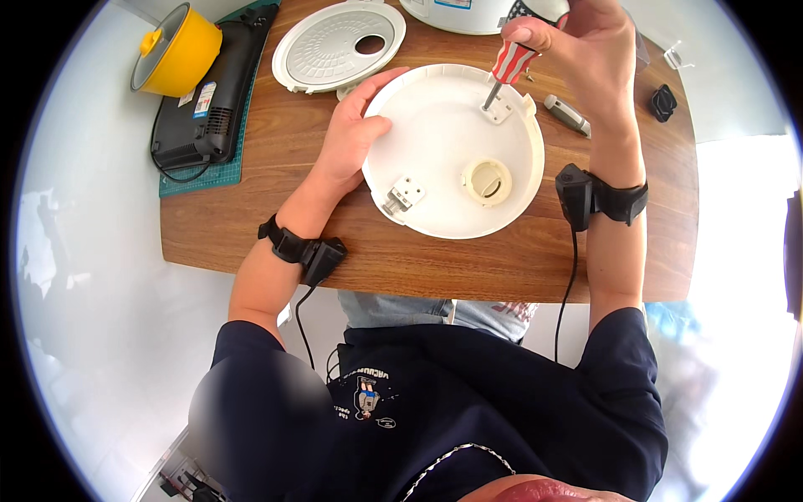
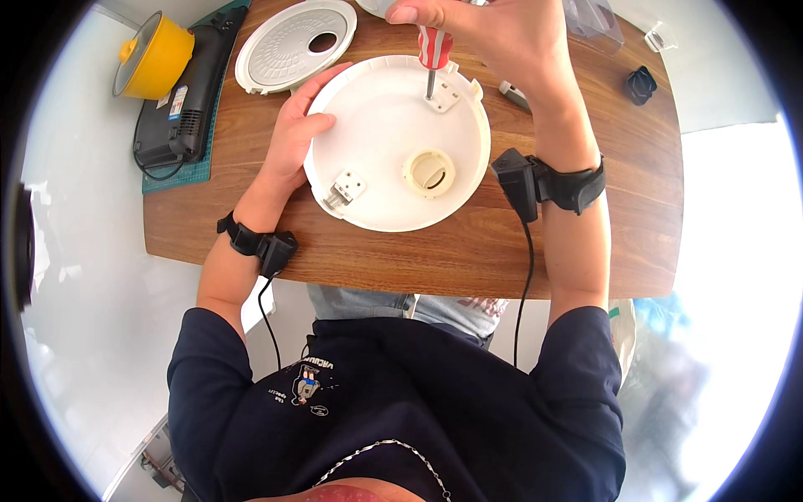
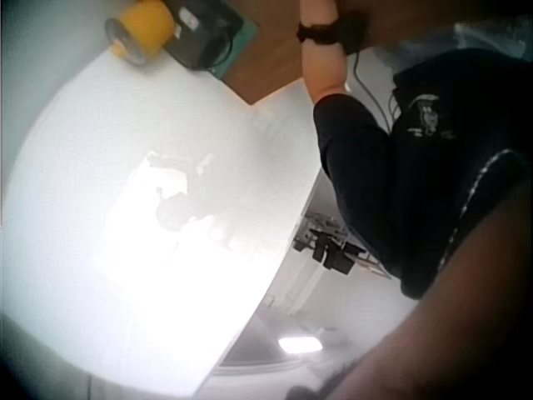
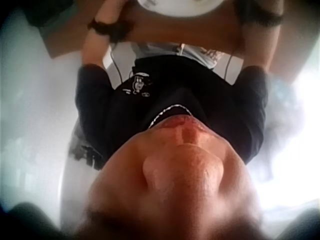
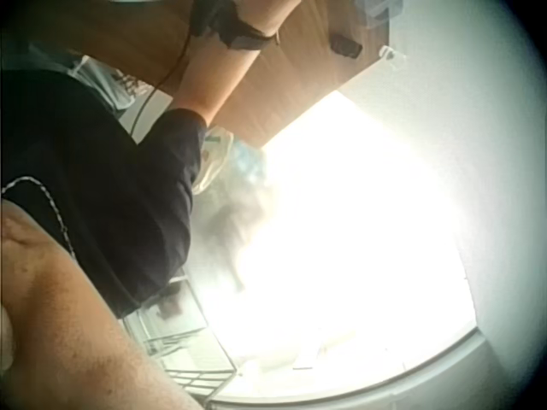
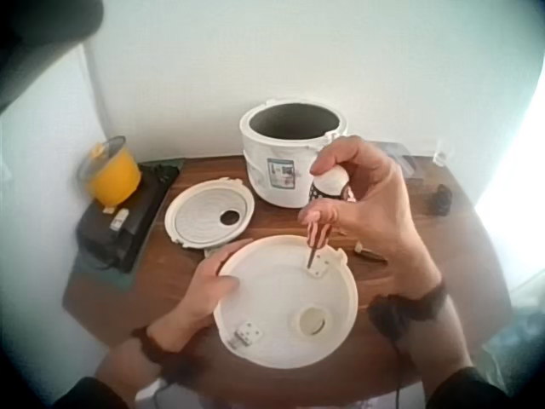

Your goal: The person assembles a white plastic appliance, likely a rice cooker, by attaching a circular base plate and securing internal components with screws. They use a screwdriver to fasten parts and handle various plastic pieces on a wooden table.

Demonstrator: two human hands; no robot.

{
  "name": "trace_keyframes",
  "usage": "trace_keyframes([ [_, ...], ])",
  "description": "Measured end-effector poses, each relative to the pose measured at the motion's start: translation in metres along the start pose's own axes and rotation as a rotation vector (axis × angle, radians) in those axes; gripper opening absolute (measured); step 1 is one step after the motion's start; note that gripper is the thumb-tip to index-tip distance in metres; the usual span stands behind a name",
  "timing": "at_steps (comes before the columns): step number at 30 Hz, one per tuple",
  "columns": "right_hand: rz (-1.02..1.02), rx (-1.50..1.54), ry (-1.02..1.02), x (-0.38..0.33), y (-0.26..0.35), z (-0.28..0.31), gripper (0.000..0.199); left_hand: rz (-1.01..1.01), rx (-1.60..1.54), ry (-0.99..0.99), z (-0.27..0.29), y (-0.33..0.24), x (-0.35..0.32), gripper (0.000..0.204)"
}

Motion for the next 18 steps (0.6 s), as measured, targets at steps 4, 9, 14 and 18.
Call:
trace_keyframes([
  [4,-0.05,0.268,0.041,0.002,0.008,-0.012,0.039,-0.004,-0.004,0.0,0.003,0.002,0.001,0.064],
  [9,0.016,0.117,0.026,0.003,-0.002,0.0,0.036,-0.002,0.006,-0.003,0.002,0.001,0.001,0.064],
  [14,0.029,0.105,0.078,0.001,0.0,0.001,0.034,0.022,0.056,0.02,0.004,0.001,0.0,0.068],
  [18,-0.023,0.195,0.122,0.003,0.012,-0.001,0.039,0.007,0.017,-0.009,0.002,0.001,0.001,0.064],
])
Point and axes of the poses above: each hand's wrist, its own x-axis towards the middle knuckle, its own z-axis out of the back of the hand, y = z × x, the point moved 5 cm from there along x, towards the middle knuckle, and after that the axes turned 10 degrees about -x, right-handed, at the moved point
